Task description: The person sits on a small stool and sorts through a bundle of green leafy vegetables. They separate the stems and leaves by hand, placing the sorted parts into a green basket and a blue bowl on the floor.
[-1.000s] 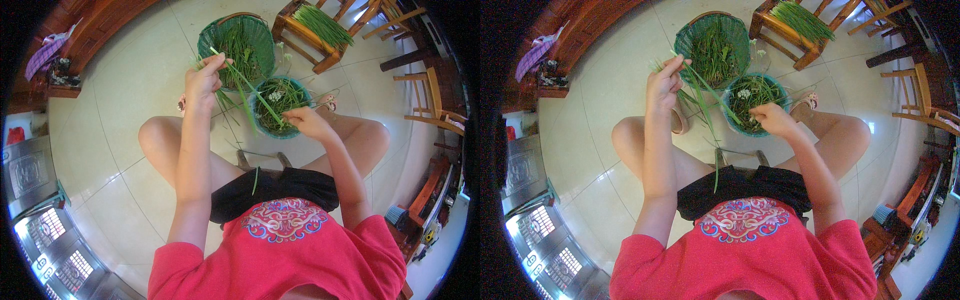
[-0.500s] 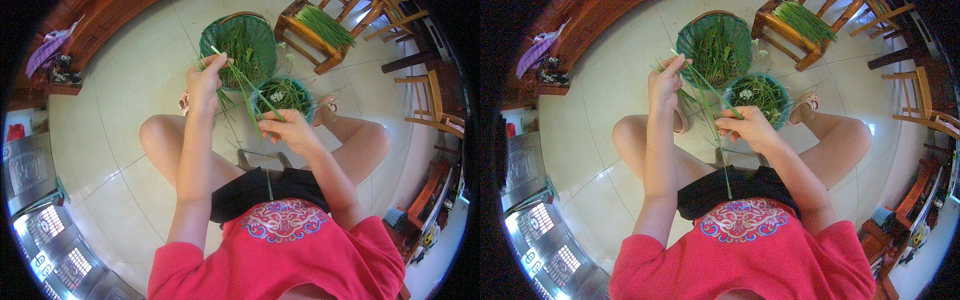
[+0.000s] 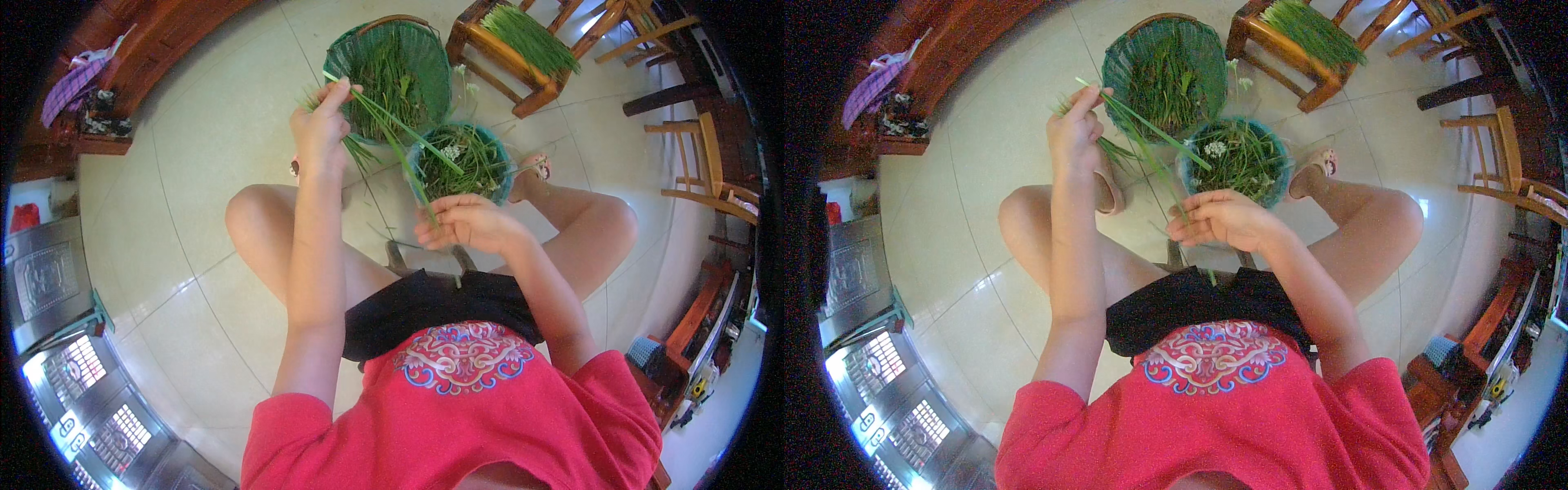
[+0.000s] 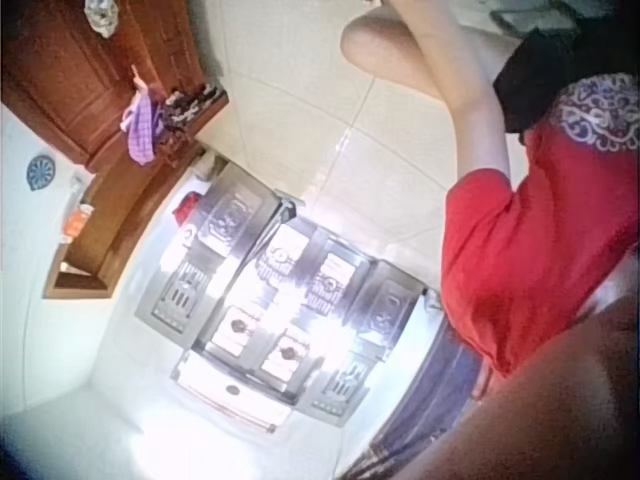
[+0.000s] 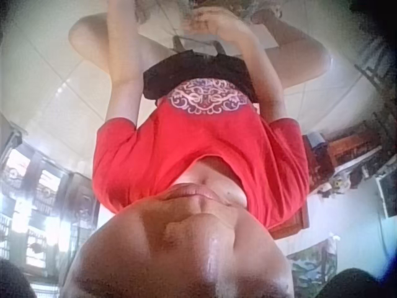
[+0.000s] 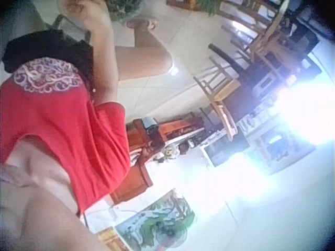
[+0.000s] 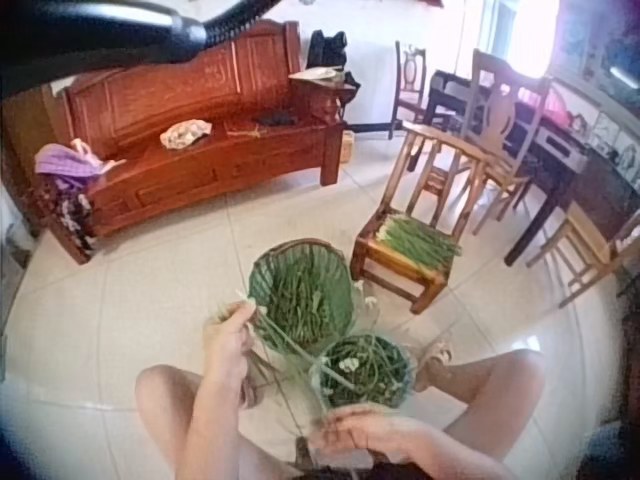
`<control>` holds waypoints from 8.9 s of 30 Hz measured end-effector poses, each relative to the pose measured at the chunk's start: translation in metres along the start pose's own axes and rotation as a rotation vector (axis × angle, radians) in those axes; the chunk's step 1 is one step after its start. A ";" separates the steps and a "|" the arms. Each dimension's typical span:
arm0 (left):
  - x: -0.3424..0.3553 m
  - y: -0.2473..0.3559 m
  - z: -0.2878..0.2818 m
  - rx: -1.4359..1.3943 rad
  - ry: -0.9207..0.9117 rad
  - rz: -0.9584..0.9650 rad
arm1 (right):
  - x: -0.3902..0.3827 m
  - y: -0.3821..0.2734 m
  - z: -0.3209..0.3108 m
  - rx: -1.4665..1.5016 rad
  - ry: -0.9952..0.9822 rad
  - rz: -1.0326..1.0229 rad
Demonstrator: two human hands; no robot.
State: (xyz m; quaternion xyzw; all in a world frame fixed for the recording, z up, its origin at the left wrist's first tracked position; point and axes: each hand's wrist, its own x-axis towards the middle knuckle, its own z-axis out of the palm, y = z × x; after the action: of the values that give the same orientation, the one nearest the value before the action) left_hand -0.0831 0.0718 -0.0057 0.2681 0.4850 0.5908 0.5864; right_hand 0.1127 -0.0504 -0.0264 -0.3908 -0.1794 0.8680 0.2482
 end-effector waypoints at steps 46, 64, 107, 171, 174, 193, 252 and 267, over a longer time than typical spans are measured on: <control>-0.015 0.022 -0.027 0.331 0.163 -0.081 | 0.198 -0.118 -0.083 -2.166 0.391 -0.404; -0.008 0.022 -0.027 0.058 0.081 -0.107 | 0.287 -0.078 -0.145 -2.486 0.040 -0.558; -0.061 -0.043 0.031 0.387 -0.647 -0.343 | -0.013 -0.014 -0.013 -0.526 0.551 -0.575; -0.059 -0.051 0.030 0.404 -0.626 -0.531 | -0.015 -0.027 -0.015 -0.271 0.482 -0.602; -0.065 -0.048 0.033 0.427 -0.669 -0.406 | -0.008 -0.020 -0.021 -0.281 0.525 -0.670; -0.069 -0.044 0.034 0.391 -0.681 -0.245 | -0.015 -0.024 -0.008 -0.986 0.646 -1.044; -0.068 -0.050 0.033 0.277 -0.646 -0.546 | -0.017 -0.026 -0.022 -0.512 0.609 -0.697; -0.065 -0.066 0.029 0.618 -0.759 -0.237 | -0.011 -0.024 -0.027 -1.370 0.923 -1.113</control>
State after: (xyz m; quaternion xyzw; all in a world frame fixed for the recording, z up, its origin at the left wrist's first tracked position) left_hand -0.0176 0.0071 -0.0371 0.5683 0.4167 0.2100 0.6778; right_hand 0.1468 -0.0344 -0.0250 -0.6091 -0.6854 0.0999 0.3863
